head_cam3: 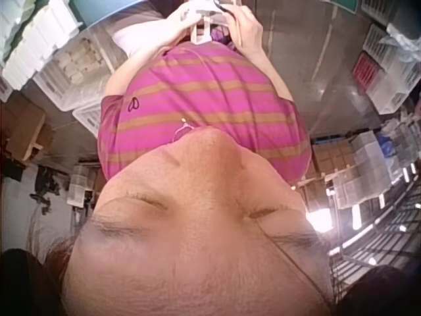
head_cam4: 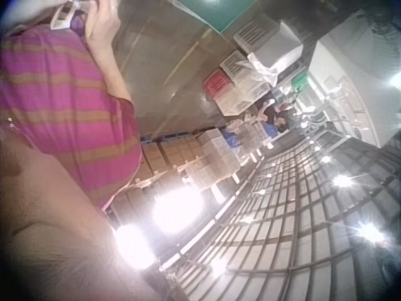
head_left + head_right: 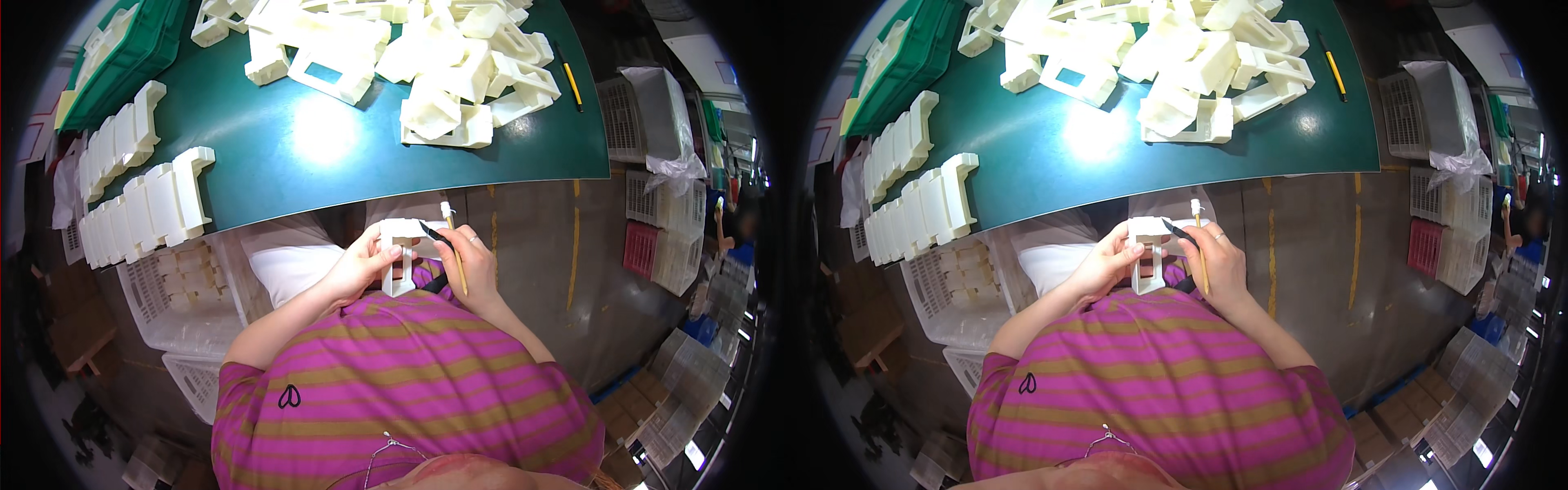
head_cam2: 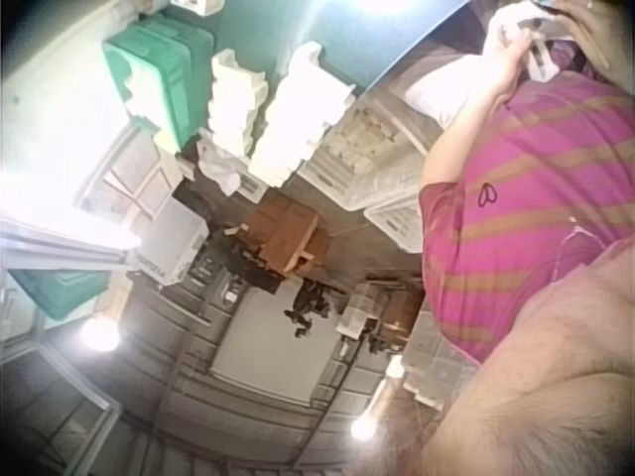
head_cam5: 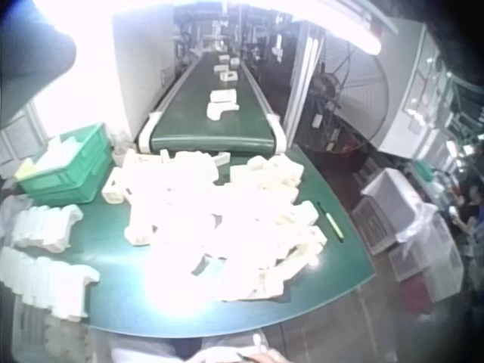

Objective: Cleaning and deburring plastic light fixture housings using a brush and sorting them into bins.

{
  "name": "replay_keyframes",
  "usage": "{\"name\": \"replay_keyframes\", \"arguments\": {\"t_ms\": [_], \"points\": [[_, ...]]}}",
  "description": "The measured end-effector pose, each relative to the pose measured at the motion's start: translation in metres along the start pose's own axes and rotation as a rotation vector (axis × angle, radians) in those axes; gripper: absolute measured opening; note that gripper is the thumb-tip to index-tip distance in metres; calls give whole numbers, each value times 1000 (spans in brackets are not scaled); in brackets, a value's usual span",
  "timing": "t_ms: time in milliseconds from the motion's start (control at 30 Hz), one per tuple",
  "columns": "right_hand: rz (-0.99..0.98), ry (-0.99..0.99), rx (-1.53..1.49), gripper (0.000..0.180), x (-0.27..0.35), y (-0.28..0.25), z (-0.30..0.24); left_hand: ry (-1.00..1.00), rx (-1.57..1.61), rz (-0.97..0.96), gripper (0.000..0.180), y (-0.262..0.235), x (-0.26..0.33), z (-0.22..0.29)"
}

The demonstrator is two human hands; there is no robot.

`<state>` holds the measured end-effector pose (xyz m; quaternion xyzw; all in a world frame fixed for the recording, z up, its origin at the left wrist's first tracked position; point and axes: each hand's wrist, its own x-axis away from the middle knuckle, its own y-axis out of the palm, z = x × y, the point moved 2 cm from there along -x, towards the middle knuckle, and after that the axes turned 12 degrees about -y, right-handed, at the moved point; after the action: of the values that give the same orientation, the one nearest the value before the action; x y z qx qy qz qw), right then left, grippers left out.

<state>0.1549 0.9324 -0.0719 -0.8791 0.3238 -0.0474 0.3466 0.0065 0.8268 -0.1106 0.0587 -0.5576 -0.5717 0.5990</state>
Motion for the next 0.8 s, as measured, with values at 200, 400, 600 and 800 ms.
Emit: {"name": "replay_keyframes", "arguments": {"t_ms": [200,400,600,800], "points": [[-26,22,59,13,1,-1,13,43,-31,-6,44,-5,2,-4],[61,118,-104,16,18,-2,56,74,-17,-116,51,9,6,10],[66,-31,-115,15,-2,-12,3,16,27,-129,54,5,5,9],[48,-141,9,14,-5,-9,-3,-6,-9,-70,52,1,4,4]]}}
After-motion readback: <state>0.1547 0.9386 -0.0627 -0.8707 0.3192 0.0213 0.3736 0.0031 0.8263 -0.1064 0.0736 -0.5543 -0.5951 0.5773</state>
